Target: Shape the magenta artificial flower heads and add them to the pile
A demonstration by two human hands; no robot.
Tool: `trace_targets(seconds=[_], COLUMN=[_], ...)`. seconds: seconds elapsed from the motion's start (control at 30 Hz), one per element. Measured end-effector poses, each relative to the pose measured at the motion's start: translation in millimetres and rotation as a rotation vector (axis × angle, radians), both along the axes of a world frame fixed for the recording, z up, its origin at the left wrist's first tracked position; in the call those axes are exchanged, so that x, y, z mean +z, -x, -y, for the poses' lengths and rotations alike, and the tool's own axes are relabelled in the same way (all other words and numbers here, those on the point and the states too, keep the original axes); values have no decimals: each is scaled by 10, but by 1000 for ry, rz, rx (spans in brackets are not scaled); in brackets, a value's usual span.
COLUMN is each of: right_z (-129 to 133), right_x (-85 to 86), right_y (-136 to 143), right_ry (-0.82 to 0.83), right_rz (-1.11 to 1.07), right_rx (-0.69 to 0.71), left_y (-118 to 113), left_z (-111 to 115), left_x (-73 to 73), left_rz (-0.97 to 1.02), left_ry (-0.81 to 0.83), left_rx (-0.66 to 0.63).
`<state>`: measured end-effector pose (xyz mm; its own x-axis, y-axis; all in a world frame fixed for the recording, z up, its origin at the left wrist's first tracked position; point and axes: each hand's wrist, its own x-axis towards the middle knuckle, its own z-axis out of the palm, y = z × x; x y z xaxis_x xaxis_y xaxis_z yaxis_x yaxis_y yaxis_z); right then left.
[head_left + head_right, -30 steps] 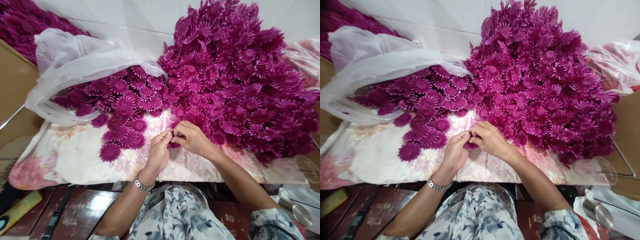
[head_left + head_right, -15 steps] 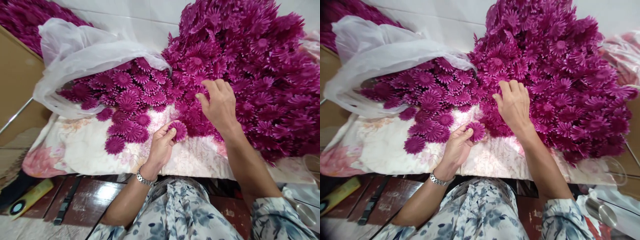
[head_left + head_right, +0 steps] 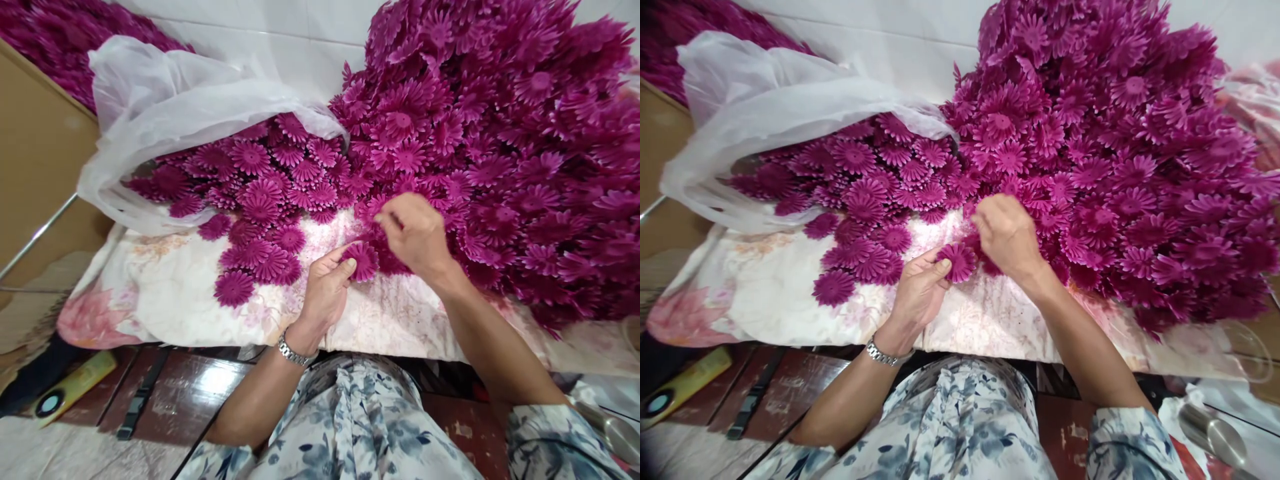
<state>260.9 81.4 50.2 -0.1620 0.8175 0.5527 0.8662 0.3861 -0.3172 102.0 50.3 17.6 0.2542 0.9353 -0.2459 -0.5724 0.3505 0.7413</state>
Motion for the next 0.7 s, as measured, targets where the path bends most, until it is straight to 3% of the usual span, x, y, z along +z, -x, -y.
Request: trace_targets(seconds=[0.07,0.13,0.3,0.37,0.43,0.53,0.63,0.7], right_z=[-57,-53,138,178,159,45,-79,-106], right_x=[84,146,78,1,-56,-64,32,127], right_y=[-108,-143,121,231,269,161,-78,-205], right_ry=[-112,-118,186,236,206,60,-125,-188], right_rz=[66,90,49,40,61,143,202,199], right_rx=[-205,-236,305,404,405,219,-171,-355], left_y=[4,8,4,2,3,11,19,20], left_z=[-1,-4,-6,2,11,19,16,11], left_x=[-4,-20,-38,-25,-11,-9,-32,-48], left_rz=[5,14,48,65,66,45,33,42], left_ry=[19,25,19,15,9,-3,0,0], left_rx=[1,8,25,14,5,11,21,24])
